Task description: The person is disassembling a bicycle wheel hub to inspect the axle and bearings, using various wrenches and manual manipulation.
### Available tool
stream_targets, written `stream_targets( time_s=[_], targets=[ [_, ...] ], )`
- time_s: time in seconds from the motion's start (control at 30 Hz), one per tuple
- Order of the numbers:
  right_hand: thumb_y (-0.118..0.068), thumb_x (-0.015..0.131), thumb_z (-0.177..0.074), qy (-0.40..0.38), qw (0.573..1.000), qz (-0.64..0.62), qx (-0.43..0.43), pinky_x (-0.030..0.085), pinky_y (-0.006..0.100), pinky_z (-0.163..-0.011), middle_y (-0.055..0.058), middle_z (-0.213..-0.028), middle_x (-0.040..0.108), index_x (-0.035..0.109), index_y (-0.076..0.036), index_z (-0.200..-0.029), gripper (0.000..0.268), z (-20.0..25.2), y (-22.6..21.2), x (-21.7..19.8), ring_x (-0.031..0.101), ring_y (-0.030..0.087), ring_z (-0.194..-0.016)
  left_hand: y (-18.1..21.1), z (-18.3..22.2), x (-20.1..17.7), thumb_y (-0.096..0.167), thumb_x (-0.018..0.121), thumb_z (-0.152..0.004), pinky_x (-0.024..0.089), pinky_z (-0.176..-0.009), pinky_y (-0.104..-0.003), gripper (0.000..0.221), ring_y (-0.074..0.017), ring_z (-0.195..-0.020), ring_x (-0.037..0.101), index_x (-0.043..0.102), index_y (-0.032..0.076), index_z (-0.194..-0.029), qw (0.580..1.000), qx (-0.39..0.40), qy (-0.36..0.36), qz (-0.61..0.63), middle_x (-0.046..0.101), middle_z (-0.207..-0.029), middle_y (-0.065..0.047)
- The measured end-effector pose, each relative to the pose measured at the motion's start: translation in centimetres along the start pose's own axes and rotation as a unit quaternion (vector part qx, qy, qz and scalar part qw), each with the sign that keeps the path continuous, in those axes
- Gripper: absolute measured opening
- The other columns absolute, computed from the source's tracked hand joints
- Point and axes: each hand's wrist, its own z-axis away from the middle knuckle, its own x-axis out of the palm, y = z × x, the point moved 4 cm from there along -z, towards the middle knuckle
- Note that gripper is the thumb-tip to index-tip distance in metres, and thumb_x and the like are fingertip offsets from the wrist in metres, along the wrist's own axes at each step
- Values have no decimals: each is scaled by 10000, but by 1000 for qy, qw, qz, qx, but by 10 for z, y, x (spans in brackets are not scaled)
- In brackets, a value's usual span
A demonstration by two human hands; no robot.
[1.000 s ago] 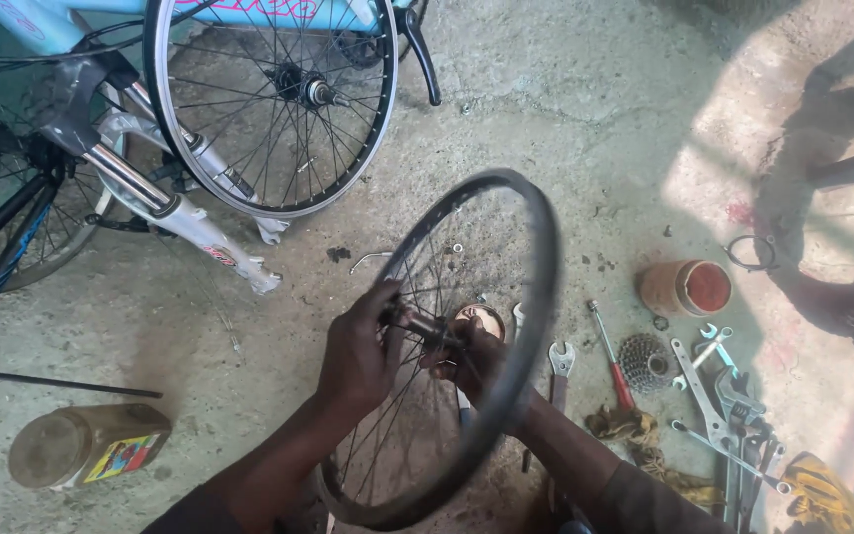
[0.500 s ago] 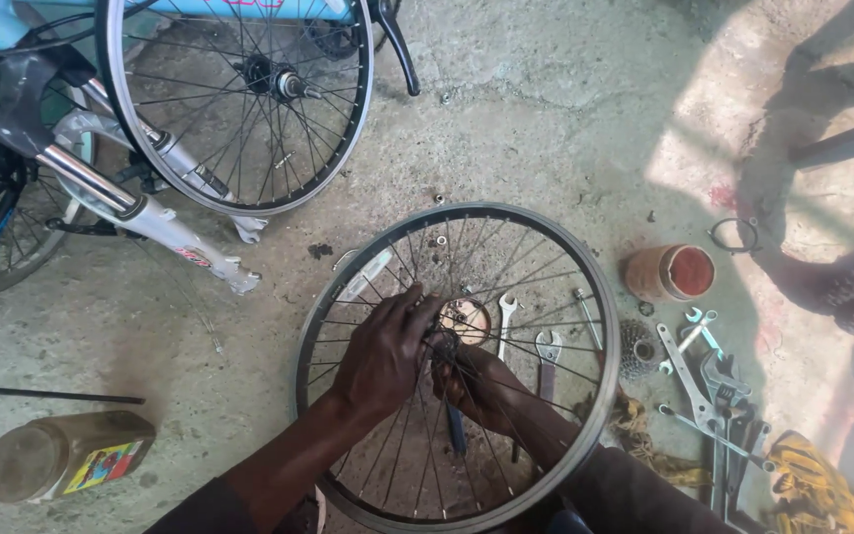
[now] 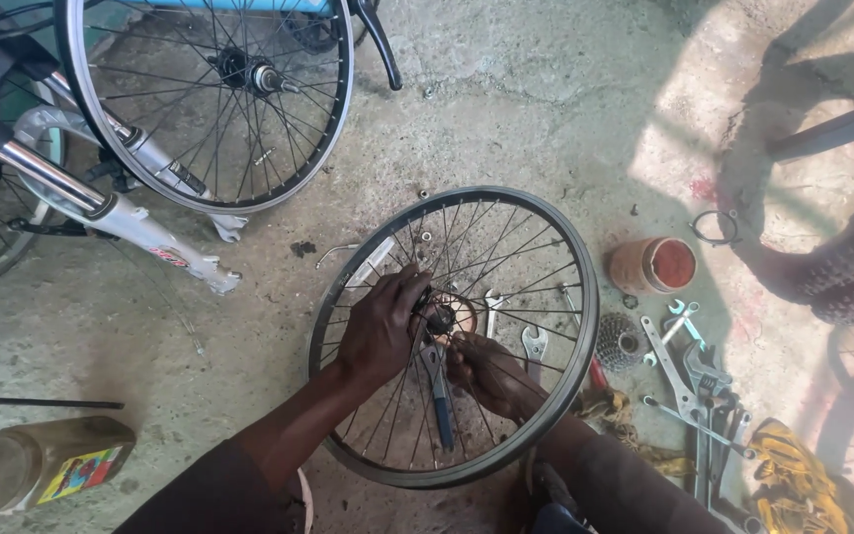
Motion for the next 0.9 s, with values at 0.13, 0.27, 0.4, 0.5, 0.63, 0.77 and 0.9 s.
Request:
stream_targets(
  time_s=[0.13,0.27,0.4,0.5,0.63,0.77,0.9],
  targets=[
    [-21,576,-1011,89,988,81,-97,487,142,-543,49,-775,578,568,-45,-998,28,-11,-13,-47,609,111,-663,-3,-4,-4,223,608,-1002,605,-847,-546,425,-430,-1186,642,565,41,-1383,1000,-7,6,6,648,-1269,-266],
    [-78,952,-663,-39,907,219,-358,541,216,-639,141,-1088,586,560,0,-1152,632,-53,-23,-163,624,175,-847,-26,4,15,269,603,-1001,593,-890,-494,422,-384,-1181,654,578,61,-1367,999,-12,23,-22,654,-1274,-236],
    [-265,707,-998,263,923,167,-225,470,280,-460,240,-870,704,583,-24,-1244,367,-19,-62,-129,715,345,-647,-24,0,12,228,603,-995,597,-882,-510,406,-404,-1163,660,587,49,-1359,1000,-11,24,-16,657,-1274,-255],
    [-363,552,-1040,233,934,149,-224,588,332,-667,210,-1078,713,632,-27,-1232,396,27,-84,-60,755,325,-896,-25,-3,15,251,598,-1006,590,-888,-510,411,-415,-1163,658,582,42,-1359,1000,5,24,-18,654,-1266,-262],
    [-519,379,-1065,145,953,102,-247,608,399,-759,220,-1040,733,636,16,-1235,618,50,-105,-27,758,346,-917,-38,1,37,299,570,-1017,582,-907,-487,443,-397,-1165,652,570,55,-1387,999,23,0,-49,646,-1282,-254],
    [-813,153,-957,94,963,64,-243,592,450,-833,234,-1031,731,631,36,-1249,1017,65,-119,3,742,365,-934,-43,4,51,222,541,-1007,561,-953,-459,458,-391,-1187,635,553,42,-1428,993,61,-45,-94,618,-1326,-278],
    [-853,256,-921,107,965,66,-228,590,482,-847,230,-993,714,633,16,-1286,1014,72,-122,10,732,387,-927,-47,7,66,300,552,-1026,551,-958,-462,463,-396,-1170,633,568,25,-1399,989,79,-36,-116,607,-1330,-287]
  ],
)
